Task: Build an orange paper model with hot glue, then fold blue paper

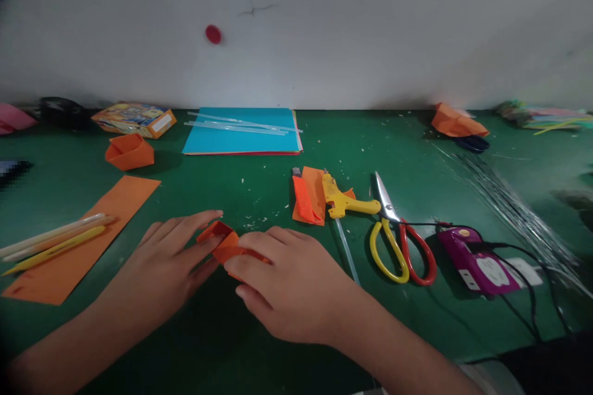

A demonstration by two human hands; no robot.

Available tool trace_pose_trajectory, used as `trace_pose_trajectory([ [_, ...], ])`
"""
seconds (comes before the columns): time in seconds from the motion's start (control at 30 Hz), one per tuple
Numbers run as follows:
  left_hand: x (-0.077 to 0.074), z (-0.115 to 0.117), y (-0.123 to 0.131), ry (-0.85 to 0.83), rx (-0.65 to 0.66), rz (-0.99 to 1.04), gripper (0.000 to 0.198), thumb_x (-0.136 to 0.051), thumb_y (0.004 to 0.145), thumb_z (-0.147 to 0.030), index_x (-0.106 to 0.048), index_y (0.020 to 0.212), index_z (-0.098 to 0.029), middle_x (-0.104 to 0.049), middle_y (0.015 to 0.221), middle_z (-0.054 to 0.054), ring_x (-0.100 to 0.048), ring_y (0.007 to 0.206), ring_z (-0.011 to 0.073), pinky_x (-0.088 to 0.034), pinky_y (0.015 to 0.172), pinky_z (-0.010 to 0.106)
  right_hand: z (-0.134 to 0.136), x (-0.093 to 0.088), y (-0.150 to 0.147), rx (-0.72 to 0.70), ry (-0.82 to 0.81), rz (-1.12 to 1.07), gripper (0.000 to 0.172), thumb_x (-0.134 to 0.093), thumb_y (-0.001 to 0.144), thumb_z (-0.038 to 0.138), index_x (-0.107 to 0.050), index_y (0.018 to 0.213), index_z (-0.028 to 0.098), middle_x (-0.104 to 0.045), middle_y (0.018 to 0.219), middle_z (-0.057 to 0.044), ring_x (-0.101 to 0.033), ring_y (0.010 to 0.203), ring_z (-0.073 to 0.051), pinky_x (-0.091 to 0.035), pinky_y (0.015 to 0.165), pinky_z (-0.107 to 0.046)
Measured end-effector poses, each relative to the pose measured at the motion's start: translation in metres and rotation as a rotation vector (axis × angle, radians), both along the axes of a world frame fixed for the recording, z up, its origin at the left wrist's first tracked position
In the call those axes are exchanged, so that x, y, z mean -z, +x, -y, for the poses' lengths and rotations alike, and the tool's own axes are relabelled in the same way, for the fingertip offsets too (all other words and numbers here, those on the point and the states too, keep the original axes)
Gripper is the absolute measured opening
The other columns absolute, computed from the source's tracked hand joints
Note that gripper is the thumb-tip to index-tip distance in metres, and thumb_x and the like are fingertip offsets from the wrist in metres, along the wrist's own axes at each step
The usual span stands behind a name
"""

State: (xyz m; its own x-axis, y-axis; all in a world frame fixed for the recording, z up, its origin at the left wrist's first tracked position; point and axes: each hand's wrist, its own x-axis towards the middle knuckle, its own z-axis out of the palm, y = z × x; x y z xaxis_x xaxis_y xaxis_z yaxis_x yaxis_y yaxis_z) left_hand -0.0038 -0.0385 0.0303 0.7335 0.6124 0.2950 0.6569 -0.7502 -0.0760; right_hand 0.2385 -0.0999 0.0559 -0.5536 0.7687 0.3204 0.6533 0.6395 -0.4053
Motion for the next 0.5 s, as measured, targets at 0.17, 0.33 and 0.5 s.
trace_pose_trajectory([
  [0.17, -0.003, 0.005, 0.003, 0.055, -0.014, -0.045, 0.023, -0.054, 0.097, -0.025, -0.073, 0.106, -0.017, -0.062, 0.142, 0.016, -0.064, 0.109, 0.0363, -0.046, 0.08, 0.049, 0.001, -0.001, 0.001, 0.008, -0.019, -0.008, 0.023, -0.056, 0.101, 0.024, -0.066, 0.122, 0.021, -0.069, 0.127, -0.008, -0.066, 0.106, -0.025, -0.053, 0.089, -0.04],
  [0.33, -0.004, 0.008, 0.008, 0.03, -0.014, -0.111, 0.024, -0.056, 0.087, -0.024, -0.076, 0.1, -0.018, -0.063, 0.145, 0.012, -0.061, 0.113, 0.0375, -0.044, 0.076, 0.052, 0.002, -0.006, -0.002, -0.067, -0.031, 0.014, 0.021, -0.057, 0.101, 0.023, -0.068, 0.118, 0.02, -0.07, 0.122, -0.009, -0.065, 0.099, -0.023, -0.053, 0.087, -0.04],
  [0.5, -0.004, 0.01, 0.011, 0.0, -0.051, -0.114, 0.027, -0.056, 0.086, -0.027, -0.077, 0.099, -0.017, -0.063, 0.143, 0.015, -0.057, 0.116, 0.0403, -0.044, 0.076, 0.055, 0.002, -0.006, -0.003, -0.081, -0.025, 0.042, 0.019, -0.057, 0.101, 0.023, -0.069, 0.115, 0.02, -0.07, 0.121, -0.009, -0.066, 0.097, -0.023, -0.053, 0.085, -0.041],
])
